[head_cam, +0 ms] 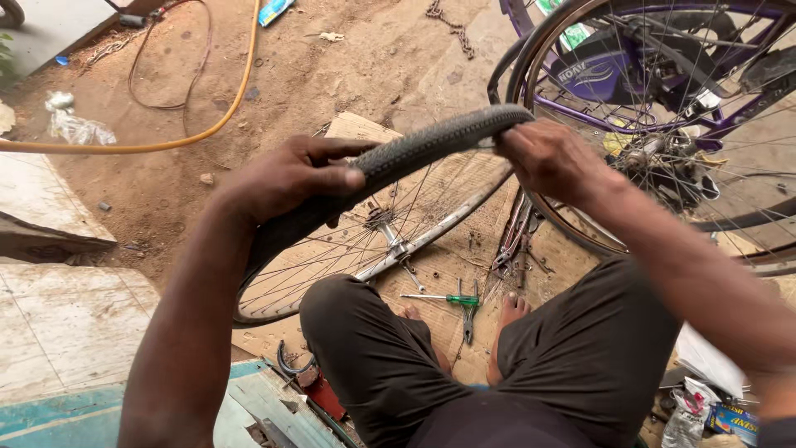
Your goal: The person removes an old tire and inner tube from a bicycle wheel rim, then installs a new inner tube and tire onto the rim. They use a tire lever to pry the tire bead over the rim edge and secure it in place.
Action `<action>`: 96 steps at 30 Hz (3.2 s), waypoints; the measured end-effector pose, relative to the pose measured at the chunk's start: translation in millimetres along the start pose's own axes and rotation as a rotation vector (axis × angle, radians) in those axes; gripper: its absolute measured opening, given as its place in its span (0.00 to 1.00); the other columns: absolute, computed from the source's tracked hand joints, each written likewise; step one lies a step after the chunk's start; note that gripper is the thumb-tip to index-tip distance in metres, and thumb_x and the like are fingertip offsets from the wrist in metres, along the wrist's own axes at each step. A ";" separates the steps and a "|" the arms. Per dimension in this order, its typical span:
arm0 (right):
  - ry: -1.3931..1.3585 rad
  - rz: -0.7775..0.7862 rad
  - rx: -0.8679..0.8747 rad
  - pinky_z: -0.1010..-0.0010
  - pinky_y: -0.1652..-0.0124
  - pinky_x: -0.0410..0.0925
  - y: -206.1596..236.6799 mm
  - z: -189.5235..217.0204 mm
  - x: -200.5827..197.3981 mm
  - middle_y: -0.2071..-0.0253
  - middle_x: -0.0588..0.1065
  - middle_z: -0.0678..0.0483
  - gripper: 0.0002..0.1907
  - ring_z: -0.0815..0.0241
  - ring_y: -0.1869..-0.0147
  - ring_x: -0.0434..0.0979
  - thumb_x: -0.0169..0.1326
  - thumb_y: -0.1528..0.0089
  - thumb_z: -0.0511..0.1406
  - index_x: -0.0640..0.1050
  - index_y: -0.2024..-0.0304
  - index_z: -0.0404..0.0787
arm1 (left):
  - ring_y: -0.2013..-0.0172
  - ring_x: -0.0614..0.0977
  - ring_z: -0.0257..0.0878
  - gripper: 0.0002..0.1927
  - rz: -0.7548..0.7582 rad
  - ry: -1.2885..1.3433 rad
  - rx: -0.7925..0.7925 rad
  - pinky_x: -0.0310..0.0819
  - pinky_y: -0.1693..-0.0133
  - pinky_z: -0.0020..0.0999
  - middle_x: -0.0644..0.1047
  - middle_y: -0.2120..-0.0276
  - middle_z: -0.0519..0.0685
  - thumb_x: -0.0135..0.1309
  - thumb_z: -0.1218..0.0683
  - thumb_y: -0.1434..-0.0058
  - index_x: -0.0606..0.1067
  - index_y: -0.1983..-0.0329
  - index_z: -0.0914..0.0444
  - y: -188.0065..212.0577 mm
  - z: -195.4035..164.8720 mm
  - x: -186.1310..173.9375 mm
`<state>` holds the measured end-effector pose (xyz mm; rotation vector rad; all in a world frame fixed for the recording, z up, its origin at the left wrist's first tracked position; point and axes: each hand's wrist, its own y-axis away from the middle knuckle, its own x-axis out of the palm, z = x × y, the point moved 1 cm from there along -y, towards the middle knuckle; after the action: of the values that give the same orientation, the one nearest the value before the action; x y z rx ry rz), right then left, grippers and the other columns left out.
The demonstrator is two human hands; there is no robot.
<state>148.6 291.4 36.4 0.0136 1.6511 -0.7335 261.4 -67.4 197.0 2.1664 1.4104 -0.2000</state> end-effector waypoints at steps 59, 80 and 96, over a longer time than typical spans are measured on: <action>-0.286 1.076 0.672 0.66 0.69 0.74 -126.7 -21.0 -111.1 0.67 0.81 0.54 0.13 0.62 0.71 0.79 0.54 0.35 0.37 0.84 0.50 0.46 | 0.56 0.84 0.45 0.39 0.309 -0.393 0.261 0.76 0.50 0.45 0.81 0.48 0.57 0.61 0.46 0.39 0.62 0.26 0.58 -75.7 -19.2 17.9; -0.737 -0.373 0.836 0.68 0.72 0.74 -9.4 49.4 75.3 0.67 0.77 0.52 0.08 0.61 0.69 0.79 0.43 0.27 0.35 0.71 0.54 0.37 | 0.70 0.81 0.41 0.32 -0.553 -0.743 0.158 0.74 0.66 0.42 0.79 0.67 0.49 0.65 0.37 0.45 0.77 0.42 0.58 22.9 -23.5 33.6; -1.162 0.258 0.643 0.68 0.75 0.69 -22.6 148.9 107.1 0.78 0.76 0.56 0.18 0.65 0.76 0.73 0.52 0.33 0.39 0.77 0.42 0.43 | 0.70 0.77 0.59 0.32 -1.433 -0.859 0.156 0.69 0.70 0.53 0.75 0.73 0.57 0.61 0.31 0.35 0.72 0.73 0.63 -41.6 112.8 33.7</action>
<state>246.3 162.7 -53.5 0.2124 0.2711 -0.8084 258.0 -85.6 73.5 0.5233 2.0200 -1.5146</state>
